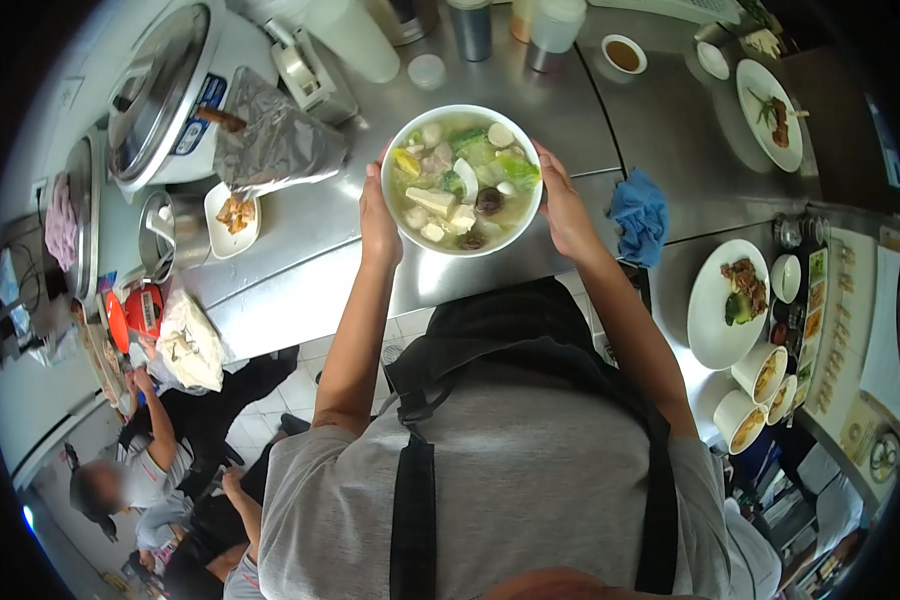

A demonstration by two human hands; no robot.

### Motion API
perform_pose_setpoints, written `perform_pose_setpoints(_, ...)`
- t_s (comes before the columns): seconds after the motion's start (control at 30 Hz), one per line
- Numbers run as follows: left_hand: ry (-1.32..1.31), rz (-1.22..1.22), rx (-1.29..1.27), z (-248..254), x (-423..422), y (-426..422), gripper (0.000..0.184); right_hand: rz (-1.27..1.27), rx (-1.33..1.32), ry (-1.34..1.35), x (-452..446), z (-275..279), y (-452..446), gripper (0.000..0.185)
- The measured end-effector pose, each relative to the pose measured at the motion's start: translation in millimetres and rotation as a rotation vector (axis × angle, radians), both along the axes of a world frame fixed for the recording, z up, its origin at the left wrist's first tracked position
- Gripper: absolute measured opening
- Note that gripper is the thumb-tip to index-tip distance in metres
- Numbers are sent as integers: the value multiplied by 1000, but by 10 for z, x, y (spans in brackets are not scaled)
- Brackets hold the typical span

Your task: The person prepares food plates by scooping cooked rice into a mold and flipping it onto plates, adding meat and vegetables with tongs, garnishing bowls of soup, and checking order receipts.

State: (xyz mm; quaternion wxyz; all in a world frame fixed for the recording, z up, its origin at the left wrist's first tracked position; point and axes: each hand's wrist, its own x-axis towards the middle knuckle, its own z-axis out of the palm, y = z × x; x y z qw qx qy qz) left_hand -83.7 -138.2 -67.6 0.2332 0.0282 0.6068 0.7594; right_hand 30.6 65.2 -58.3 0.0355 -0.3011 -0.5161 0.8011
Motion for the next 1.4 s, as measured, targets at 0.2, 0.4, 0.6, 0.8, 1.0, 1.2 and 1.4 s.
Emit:
perform_pose_setpoints(0.2,-10,-138,109,260,75,710,57,-124,135,-35,373,313,456,48)
perform_pose_setpoints(0.4,-65,-308,180,353,263,1609,56,-278,169,-30,843,480,1076,49)
perform_pose_setpoints(0.6,-121,-453,251,214,502,2661,55,-399,189,-70,1268,442,1891,49)
perform_pose_setpoints(0.8,-116,-517,218,-68,747,3800,54,-488,225,-71,1590,280,2798,51)
perform_pose_setpoints(1.0,-28,-569,172,-423,829,4656,51,-576,189,-68,1753,-96,3523,52)
perform_pose_setpoints(1.2,7,-609,70,-531,797,4981,53,-627,119,-65,1784,-286,3806,51)
perform_pose_setpoints(1.4,106,-651,-126,-420,717,4919,54,-635,198,-40,1830,-496,3890,52)
